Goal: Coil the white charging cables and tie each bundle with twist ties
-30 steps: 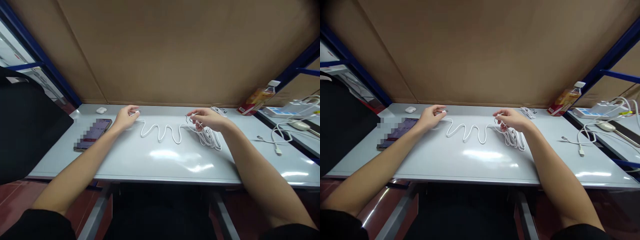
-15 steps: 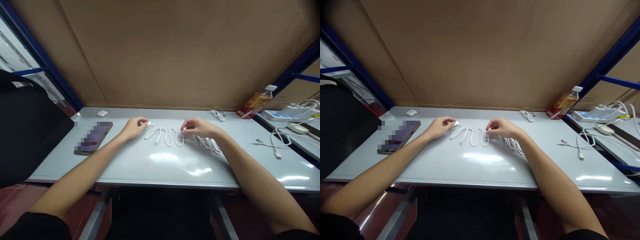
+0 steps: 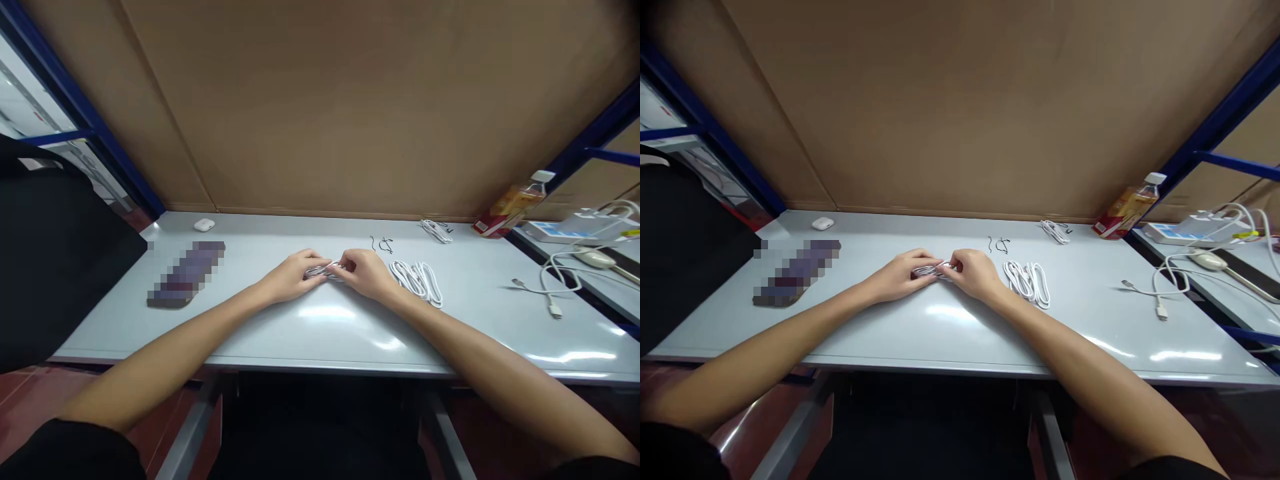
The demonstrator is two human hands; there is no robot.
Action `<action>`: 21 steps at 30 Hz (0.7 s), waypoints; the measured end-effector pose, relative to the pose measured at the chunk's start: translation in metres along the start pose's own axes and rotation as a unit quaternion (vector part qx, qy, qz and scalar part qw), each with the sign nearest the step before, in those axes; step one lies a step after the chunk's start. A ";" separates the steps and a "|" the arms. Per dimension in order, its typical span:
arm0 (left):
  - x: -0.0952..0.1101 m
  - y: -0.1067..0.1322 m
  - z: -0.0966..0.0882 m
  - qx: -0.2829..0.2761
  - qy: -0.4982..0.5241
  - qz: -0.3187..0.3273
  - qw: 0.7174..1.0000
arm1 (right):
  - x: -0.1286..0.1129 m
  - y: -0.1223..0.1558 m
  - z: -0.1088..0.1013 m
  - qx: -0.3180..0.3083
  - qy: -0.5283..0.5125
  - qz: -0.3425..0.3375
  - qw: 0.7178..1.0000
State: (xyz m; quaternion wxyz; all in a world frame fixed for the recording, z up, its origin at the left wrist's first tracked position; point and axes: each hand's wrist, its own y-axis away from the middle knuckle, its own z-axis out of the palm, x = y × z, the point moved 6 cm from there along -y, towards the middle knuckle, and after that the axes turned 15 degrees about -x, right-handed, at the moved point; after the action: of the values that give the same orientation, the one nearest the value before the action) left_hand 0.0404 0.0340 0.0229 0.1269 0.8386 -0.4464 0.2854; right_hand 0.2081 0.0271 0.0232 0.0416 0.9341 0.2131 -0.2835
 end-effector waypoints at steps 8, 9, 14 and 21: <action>-0.016 -0.002 -0.003 0.029 0.165 -0.054 0.984 | -0.017 0.011 -0.002 0.021 0.102 -0.151 0.983; -0.016 -0.002 -0.002 0.011 0.204 -0.052 0.978 | -0.020 0.011 0.001 0.010 0.119 -0.165 0.979; -0.011 -0.001 0.001 -0.053 0.286 -0.050 0.956 | -0.022 0.006 0.012 -0.060 0.220 -0.111 0.967; -0.001 0.002 -0.003 -0.050 0.190 -0.045 0.979 | -0.020 0.009 0.013 -0.136 0.232 -0.040 0.962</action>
State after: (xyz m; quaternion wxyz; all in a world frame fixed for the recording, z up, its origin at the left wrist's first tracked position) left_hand 0.0370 0.0346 0.0242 0.2639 0.7809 -0.3893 0.4110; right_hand 0.1907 0.0093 0.0230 0.1059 0.9507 0.2902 -0.0285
